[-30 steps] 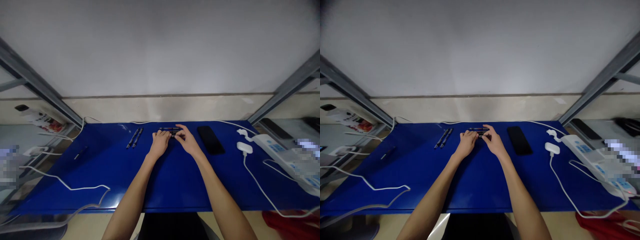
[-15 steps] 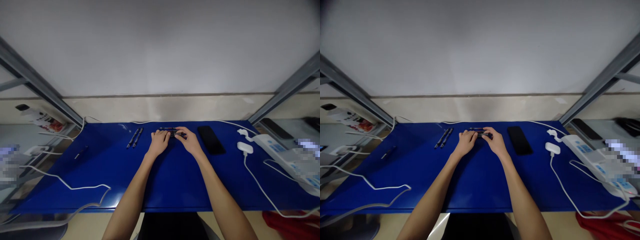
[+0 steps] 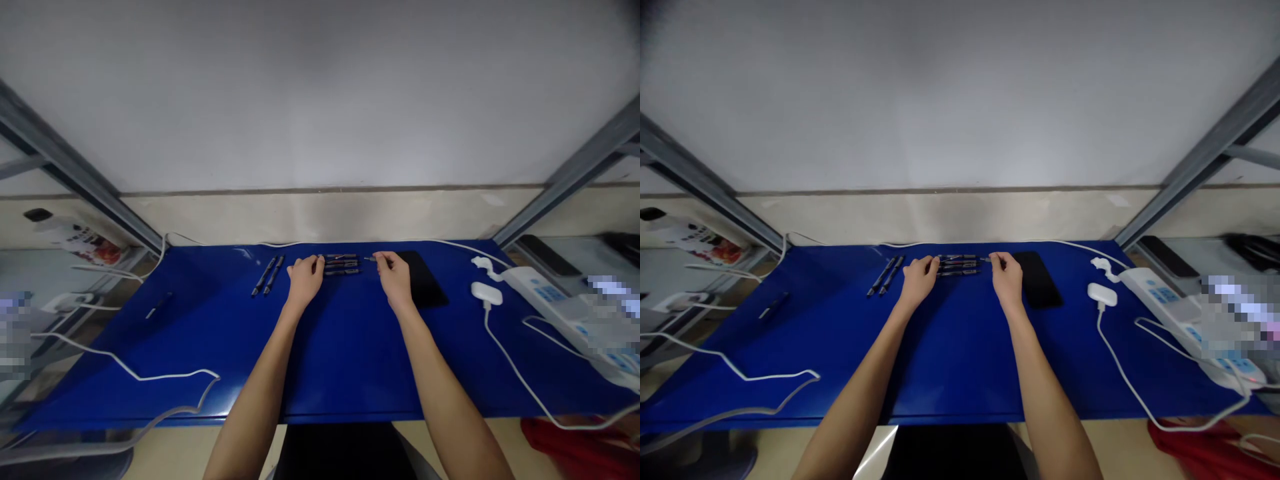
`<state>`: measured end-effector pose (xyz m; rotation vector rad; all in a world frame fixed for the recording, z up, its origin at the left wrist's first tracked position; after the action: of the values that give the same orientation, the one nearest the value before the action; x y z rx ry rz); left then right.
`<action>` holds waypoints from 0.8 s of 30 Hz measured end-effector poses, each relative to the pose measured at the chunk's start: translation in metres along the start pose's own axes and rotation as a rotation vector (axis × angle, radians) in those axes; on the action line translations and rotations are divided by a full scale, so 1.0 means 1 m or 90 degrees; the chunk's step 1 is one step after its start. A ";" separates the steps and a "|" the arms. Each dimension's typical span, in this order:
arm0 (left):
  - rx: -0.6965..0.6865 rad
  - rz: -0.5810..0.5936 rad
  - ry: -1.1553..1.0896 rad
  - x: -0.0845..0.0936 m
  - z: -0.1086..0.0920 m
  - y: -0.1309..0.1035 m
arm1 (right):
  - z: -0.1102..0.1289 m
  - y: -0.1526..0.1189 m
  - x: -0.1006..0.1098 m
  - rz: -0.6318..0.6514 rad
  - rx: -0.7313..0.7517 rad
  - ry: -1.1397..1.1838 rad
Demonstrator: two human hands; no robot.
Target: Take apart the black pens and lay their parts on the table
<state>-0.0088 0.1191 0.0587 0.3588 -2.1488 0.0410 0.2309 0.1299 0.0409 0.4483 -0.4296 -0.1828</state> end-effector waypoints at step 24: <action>-0.068 0.021 -0.015 -0.009 -0.020 -0.015 | 0.024 -0.008 -0.032 0.167 -0.012 0.043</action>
<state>0.0161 0.1099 0.0615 0.2638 -2.1701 -0.0592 0.1912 0.1222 0.0455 0.3740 -0.4151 0.0827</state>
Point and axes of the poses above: each hand's wrist, its own y-axis towards the middle knuckle, its own x-axis out of the back of the hand, z = x × y, the point moved 7 cm from there along y, towards the middle knuckle, and after that the axes turned 14 degrees about x, right-handed, at the moved point
